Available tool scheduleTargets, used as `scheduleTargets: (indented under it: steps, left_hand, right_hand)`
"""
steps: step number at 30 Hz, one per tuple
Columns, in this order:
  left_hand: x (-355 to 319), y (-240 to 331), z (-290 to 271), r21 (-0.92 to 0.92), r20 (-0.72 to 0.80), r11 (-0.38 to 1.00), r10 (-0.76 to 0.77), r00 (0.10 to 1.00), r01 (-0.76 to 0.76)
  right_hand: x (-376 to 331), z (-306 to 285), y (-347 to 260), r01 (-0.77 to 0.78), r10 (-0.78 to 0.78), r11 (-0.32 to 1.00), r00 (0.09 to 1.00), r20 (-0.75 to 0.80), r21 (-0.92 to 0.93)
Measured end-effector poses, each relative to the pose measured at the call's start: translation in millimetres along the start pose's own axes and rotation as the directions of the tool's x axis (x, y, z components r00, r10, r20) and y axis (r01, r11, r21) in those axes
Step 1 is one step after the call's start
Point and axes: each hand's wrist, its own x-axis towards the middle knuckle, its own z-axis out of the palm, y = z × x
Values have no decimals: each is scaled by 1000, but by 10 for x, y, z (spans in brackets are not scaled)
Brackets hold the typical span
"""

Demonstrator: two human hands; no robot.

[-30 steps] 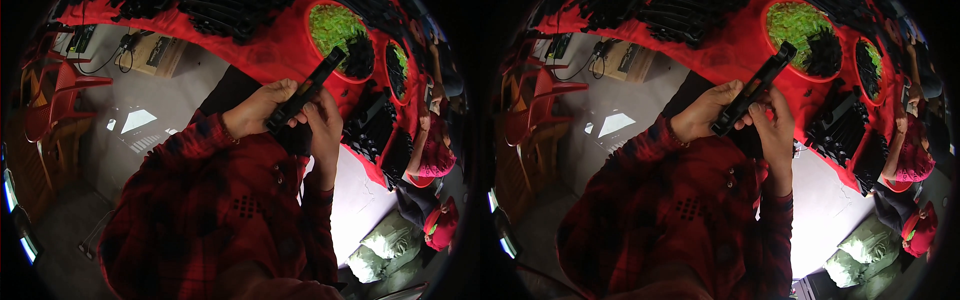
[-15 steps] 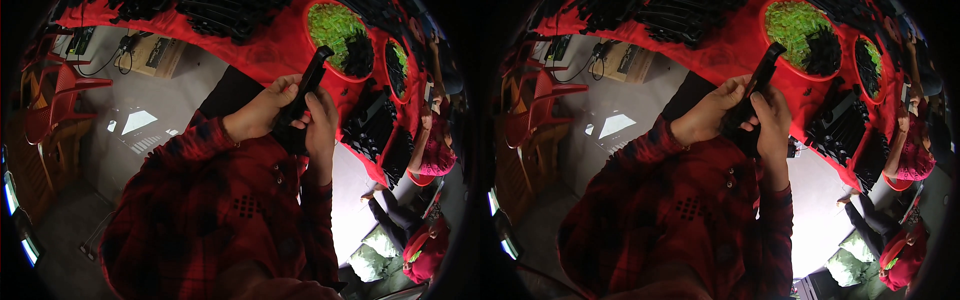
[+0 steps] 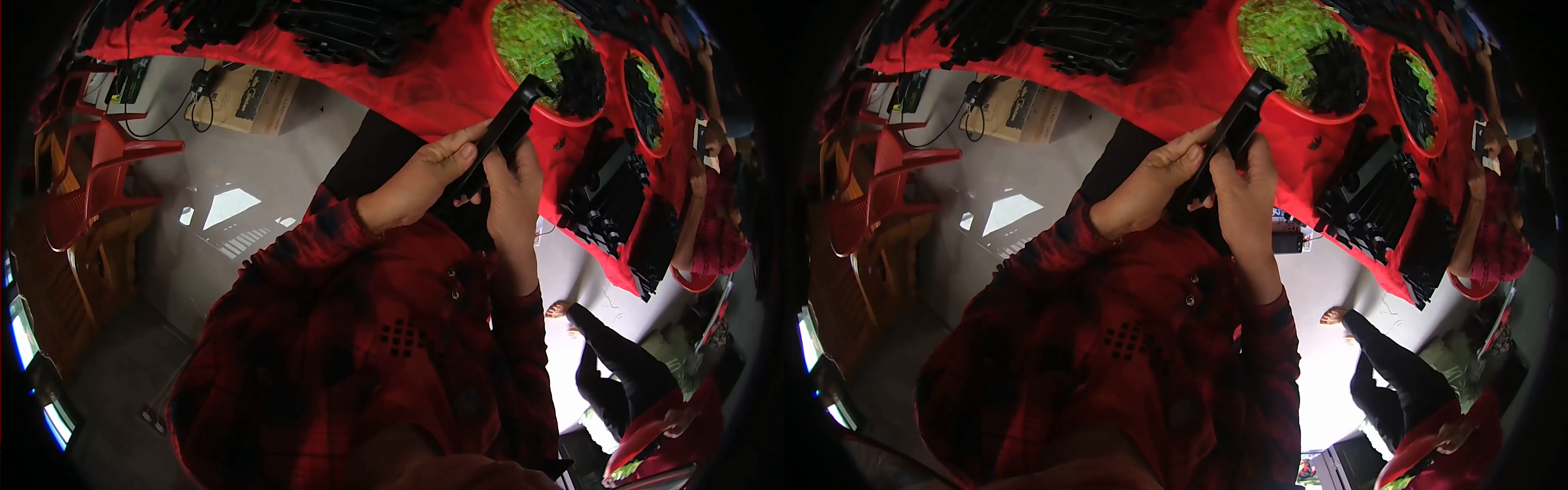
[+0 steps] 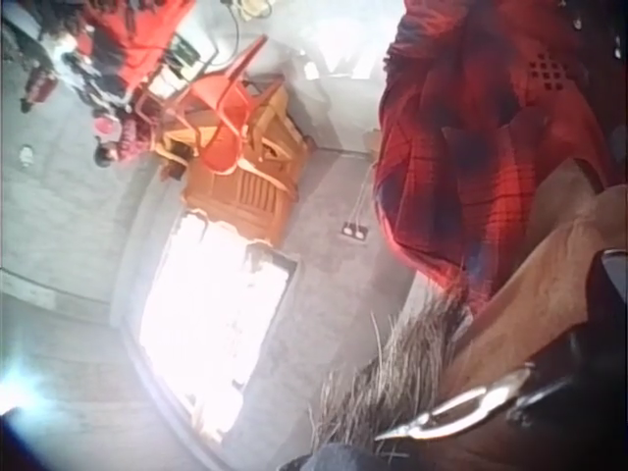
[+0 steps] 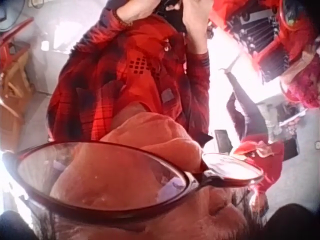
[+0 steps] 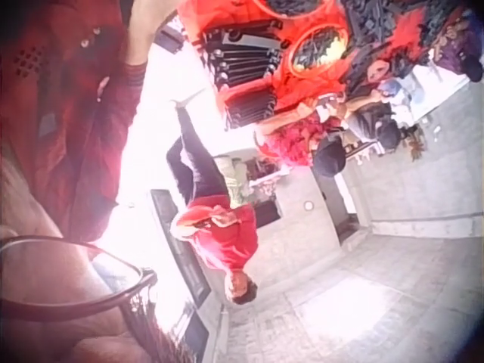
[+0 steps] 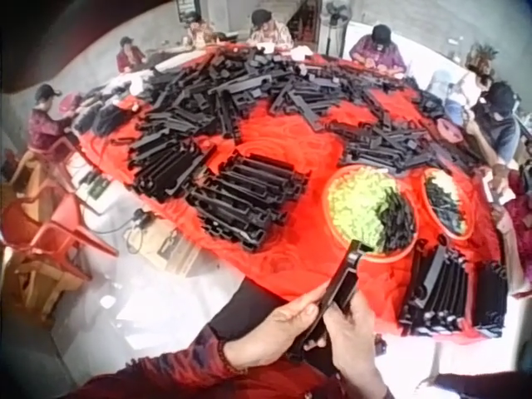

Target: The person assembles plastic toy gun components by hand, fitting plastic caps and a toy gun barrel onto a toy gun frame.

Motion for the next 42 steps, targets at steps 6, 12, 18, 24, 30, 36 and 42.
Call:
scheduleTargets:
  steps: [6,12,18,24,30,36,42]
  left_hand:
    - [-35,48,49,-67,-38,997,-44,998,42]
    - [-11,39,6,-168,-5,981,-98,995,96]
    - [46,-55,-55,-133,-165,987,-109,980,87]
    - [109,-47,-172,-202,-181,972,-160,970,123]
    - [173,-90,-193,-244,-174,951,-238,956,192]
    - [185,-78,-194,-157,-217,957,-272,937,242]
    - [175,-77,-180,-137,-230,958,-279,932,253]
  right_hand:
    - [-13,-94,83,-85,60,966,992,110,244]
    - [74,-245,123,-223,97,902,940,328,371]
    - [98,-230,108,-195,100,923,953,285,331]
    - [317,-514,222,214,-263,940,951,-164,-266]
    - [862,-876,92,278,-675,476,724,-144,-834]
    - [1191,-992,56,301,-713,-63,654,254,-952]
    - [1339,-1005,76,311,-656,-161,676,337,-937]
